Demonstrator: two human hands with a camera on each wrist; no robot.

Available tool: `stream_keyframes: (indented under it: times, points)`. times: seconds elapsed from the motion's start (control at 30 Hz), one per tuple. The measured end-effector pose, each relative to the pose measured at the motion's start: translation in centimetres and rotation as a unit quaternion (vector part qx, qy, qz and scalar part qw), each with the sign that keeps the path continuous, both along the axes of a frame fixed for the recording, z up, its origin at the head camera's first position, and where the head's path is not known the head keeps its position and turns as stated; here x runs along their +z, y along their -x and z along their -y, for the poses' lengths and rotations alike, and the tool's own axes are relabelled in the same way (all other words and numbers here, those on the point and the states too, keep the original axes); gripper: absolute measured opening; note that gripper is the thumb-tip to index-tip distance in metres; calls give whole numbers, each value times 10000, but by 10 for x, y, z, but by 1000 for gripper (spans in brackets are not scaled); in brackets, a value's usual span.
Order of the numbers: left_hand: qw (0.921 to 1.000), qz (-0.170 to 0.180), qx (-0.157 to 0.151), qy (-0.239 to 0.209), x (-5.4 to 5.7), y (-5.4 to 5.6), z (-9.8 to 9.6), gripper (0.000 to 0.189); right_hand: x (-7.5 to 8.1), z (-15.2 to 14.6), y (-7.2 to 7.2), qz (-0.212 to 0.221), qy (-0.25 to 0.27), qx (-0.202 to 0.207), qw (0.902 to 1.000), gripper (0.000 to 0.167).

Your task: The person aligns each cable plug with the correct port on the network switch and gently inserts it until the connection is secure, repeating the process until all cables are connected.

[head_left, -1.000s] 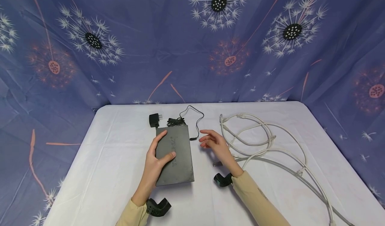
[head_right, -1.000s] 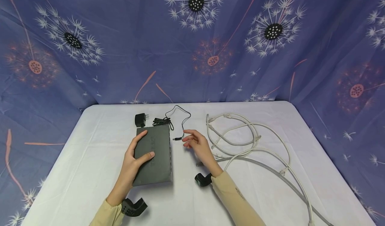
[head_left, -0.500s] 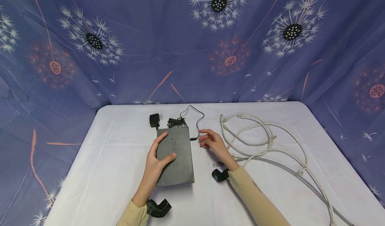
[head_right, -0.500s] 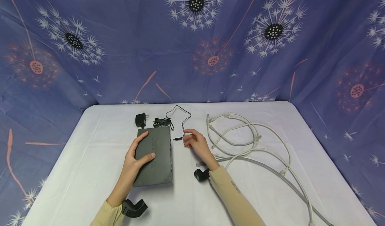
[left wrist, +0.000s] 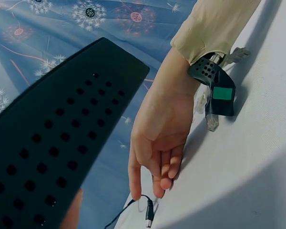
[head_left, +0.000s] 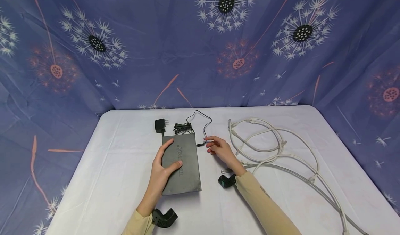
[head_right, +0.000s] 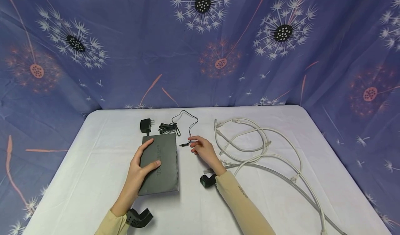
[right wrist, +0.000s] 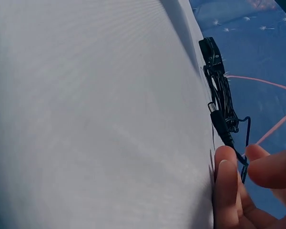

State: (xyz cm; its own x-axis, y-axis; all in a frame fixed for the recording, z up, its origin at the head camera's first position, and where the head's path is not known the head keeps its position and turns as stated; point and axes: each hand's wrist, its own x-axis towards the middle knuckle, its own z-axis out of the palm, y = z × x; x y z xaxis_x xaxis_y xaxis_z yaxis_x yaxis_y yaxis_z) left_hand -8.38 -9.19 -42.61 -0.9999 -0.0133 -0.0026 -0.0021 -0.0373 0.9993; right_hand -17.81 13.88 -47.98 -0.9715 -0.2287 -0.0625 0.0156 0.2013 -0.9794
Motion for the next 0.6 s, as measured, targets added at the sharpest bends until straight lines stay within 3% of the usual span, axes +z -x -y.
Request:
stream_keyframes:
  times: [0.3,0.43,0.6]
  points:
    - [10000,-9,-33,55,-4,-1,0,70,8,2,-3,-20,-204,102,9997,43]
    - [10000,9,-44,50,-5,-2,-1,70,-3,0,0,-81,-197,16,9998,40]
    - [9999,41,-59,106,-8,-2,-2,70,-3,0,-3,-59,102,-208,9997,33]
